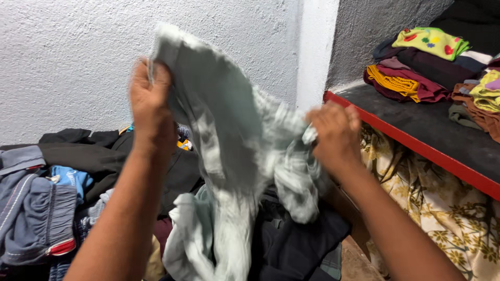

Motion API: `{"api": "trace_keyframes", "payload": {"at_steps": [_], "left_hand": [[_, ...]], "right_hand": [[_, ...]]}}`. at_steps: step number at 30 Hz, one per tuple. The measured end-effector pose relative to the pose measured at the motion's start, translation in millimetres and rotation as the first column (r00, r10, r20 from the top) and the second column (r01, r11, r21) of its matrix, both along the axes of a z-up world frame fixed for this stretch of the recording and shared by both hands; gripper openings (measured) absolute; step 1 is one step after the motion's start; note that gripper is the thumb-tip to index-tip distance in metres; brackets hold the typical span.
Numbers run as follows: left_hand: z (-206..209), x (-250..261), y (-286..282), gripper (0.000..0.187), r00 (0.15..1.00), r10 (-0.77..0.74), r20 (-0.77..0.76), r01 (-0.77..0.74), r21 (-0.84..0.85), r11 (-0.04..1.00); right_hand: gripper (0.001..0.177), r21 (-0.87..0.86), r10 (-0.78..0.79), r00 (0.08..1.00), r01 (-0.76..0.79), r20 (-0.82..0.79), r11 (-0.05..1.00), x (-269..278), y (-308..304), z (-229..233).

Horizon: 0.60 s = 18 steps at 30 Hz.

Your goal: The person sorts through a pile of clothes, picking up and folding individual items including a light-colored shirt, dark pants, and a yellow top, and then placing them onto a shelf.

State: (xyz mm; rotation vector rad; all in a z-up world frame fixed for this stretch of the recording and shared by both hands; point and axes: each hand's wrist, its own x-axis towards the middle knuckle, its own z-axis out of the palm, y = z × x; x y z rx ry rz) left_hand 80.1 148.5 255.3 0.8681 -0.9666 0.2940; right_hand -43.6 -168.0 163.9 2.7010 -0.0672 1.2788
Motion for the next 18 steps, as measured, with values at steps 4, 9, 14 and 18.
{"api": "trace_keyframes", "payload": {"at_steps": [4, 9, 14, 18], "left_hand": [[22, -44, 23, 0.02, 0.941, 0.132, 0.311, -0.141, 0.007, 0.99], [-28, -89, 11, 0.022, 0.684, 0.424, 0.593, -0.646, 0.224, 0.73], [-73, -118, -15, 0.025, 0.786, 0.214, 0.58, -0.536, 0.466, 0.704], [-82, -121, -38, 0.026, 0.781, 0.115, 0.613, -0.483, 0.478, 0.734]], "right_hand": [[0.068, 0.144, 0.057, 0.922, -0.12, 0.383, 0.982, -13, -4, 12], [0.065, 0.496, 0.276, 0.884, -0.445, 0.377, 0.746, -36, 27, -46], [0.082, 0.661, 0.664, 0.673, -0.664, 0.326, 0.35, -70, 67, -49], [0.091, 0.529, 0.705, 0.682, -0.679, 0.197, 0.509, -86, 81, -26]]}}
